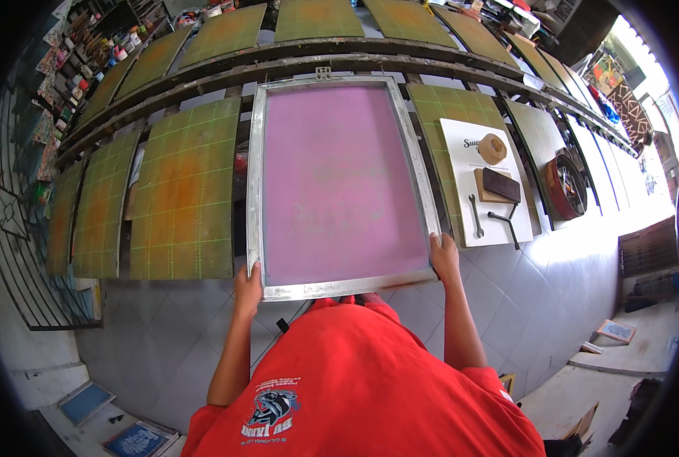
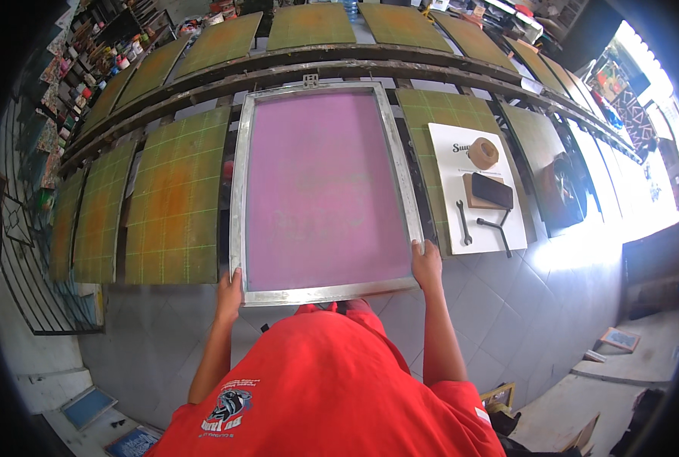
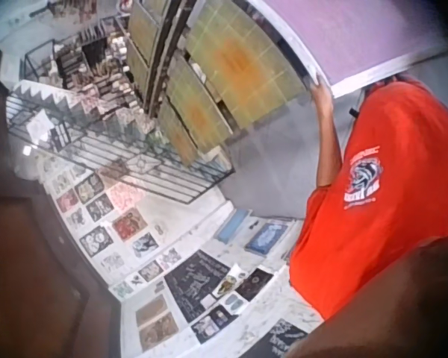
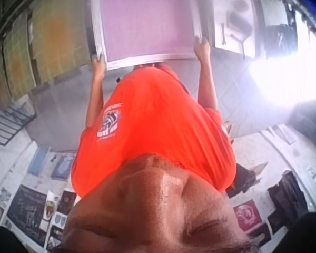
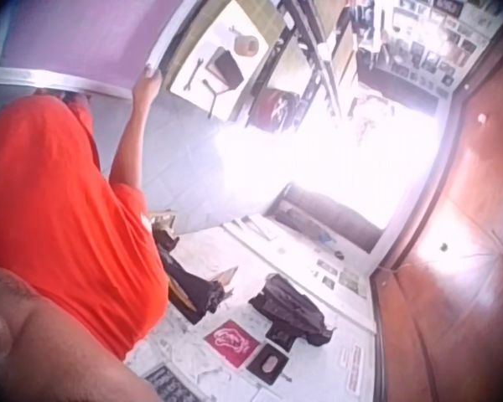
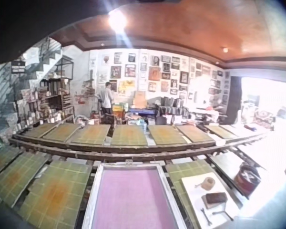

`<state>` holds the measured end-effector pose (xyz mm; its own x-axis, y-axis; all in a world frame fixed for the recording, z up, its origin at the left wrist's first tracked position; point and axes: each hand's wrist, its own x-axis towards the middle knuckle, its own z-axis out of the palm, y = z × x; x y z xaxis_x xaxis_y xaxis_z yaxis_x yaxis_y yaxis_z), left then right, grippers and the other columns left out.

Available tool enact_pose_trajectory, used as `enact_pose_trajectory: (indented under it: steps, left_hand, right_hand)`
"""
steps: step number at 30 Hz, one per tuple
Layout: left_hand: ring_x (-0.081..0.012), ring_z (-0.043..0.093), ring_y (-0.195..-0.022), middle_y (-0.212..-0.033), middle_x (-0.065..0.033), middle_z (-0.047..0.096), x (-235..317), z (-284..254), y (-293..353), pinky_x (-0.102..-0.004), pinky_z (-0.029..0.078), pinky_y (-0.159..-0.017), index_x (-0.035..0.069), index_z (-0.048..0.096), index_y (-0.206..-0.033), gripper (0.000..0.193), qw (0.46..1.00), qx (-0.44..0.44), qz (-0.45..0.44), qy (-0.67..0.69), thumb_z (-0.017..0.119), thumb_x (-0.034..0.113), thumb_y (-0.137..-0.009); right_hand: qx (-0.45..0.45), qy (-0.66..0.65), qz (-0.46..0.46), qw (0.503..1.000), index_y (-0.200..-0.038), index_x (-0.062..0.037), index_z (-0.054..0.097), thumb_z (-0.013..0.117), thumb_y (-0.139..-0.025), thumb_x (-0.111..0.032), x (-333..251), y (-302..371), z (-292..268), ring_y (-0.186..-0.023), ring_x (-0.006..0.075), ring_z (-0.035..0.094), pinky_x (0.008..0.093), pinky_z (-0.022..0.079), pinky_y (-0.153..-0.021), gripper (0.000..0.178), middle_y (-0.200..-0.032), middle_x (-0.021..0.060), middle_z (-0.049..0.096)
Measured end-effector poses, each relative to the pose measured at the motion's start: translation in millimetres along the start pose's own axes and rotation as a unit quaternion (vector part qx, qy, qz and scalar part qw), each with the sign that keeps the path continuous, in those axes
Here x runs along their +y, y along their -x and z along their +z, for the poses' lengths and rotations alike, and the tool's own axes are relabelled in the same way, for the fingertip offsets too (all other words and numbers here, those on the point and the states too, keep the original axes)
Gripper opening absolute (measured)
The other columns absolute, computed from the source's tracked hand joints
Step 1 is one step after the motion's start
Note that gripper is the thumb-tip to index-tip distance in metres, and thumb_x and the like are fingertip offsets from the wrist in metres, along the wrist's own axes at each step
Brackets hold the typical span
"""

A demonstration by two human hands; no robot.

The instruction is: The person adjusts a screen printing frame on a rail by using a wrench and a screwdriver to tighten the mounting hardware. They position the frame, use the tools to secure the top clamp, and then lift the frame off the station.

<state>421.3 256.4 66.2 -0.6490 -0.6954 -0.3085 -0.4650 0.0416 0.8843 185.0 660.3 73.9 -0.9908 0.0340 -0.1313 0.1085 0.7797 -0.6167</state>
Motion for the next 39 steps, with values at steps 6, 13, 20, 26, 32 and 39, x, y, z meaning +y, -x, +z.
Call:
enact_pose_trajectory:
  steps: [6,13,20,26,32,39]
  left_hand:
    - [-0.026,0.062,-0.102,-0.111,-0.0171,0.068,-36,0,-22,-0.0371,0.047,-0.091,-0.004,0.058,-0.124,0.047,0.998,-0.041,0.022,-0.036,0.052,0.037,-0.102]
    - [-0.0173,0.058,-0.09,-0.101,-0.0092,0.066,-18,-9,-26,-0.0329,0.046,-0.086,-0.006,0.06,-0.121,0.052,0.986,-0.102,-0.13,-0.002,0.05,0.042,-0.103]
    - [-0.0204,0.061,-0.094,-0.103,-0.0142,0.068,-7,2,-21,-0.0348,0.047,-0.087,-0.007,0.061,-0.118,0.051,0.996,-0.059,-0.06,-0.035,0.047,0.04,-0.104]
    - [-0.0213,0.061,-0.101,-0.11,-0.0156,0.067,-2,3,-21,-0.0343,0.046,-0.092,-0.008,0.059,-0.123,0.052,0.995,-0.067,-0.073,-0.02,0.047,0.04,-0.105]
    - [-0.0207,0.061,-0.102,-0.112,-0.0144,0.068,1,1,-19,-0.0344,0.046,-0.092,-0.007,0.059,-0.123,0.052,0.995,-0.063,-0.071,-0.034,0.045,0.04,-0.105]
    - [-0.0194,0.06,-0.097,-0.106,-0.013,0.068,-4,-3,-22,-0.0341,0.047,-0.089,-0.007,0.061,-0.121,0.054,0.994,-0.059,-0.076,-0.043,0.046,0.042,-0.105]
  right_hand:
    - [0.006,-0.019,0.003,1.0,-0.131,0.0094,0.053,0.052,-0.099,-0.039,5,-6,13,-0.123,0.0463,0.053,0.0445,0.042,-0.102,0.058,-0.126,0.0335,0.059]
    - [-0.084,-0.119,0.064,0.987,-0.138,0.0108,0.047,0.051,-0.099,-0.038,0,-11,8,-0.132,0.0446,0.047,0.0412,0.037,-0.108,0.062,-0.136,0.033,0.053]
    - [-0.055,-0.084,0.072,0.992,-0.137,0.0095,0.049,0.051,-0.098,-0.037,2,-11,10,-0.129,0.0457,0.049,0.0428,0.038,-0.107,0.061,-0.132,0.0334,0.056]
    - [-0.017,-0.081,0.053,0.995,-0.13,0.0133,0.052,0.052,-0.098,-0.037,5,-10,13,-0.123,0.0424,0.054,0.0399,0.04,-0.102,0.06,-0.127,0.0322,0.059]
    - [-0.047,-0.076,0.068,0.994,-0.131,0.0137,0.051,0.051,-0.099,-0.038,-11,-6,5,-0.124,0.0417,0.054,0.0403,0.04,-0.103,0.061,-0.128,0.0329,0.058]
    - [-0.053,-0.11,0.055,0.991,-0.132,0.0095,0.053,0.05,-0.098,-0.037,-17,-5,2,-0.124,0.0461,0.053,0.0421,0.041,-0.103,0.058,-0.126,0.0335,0.059]
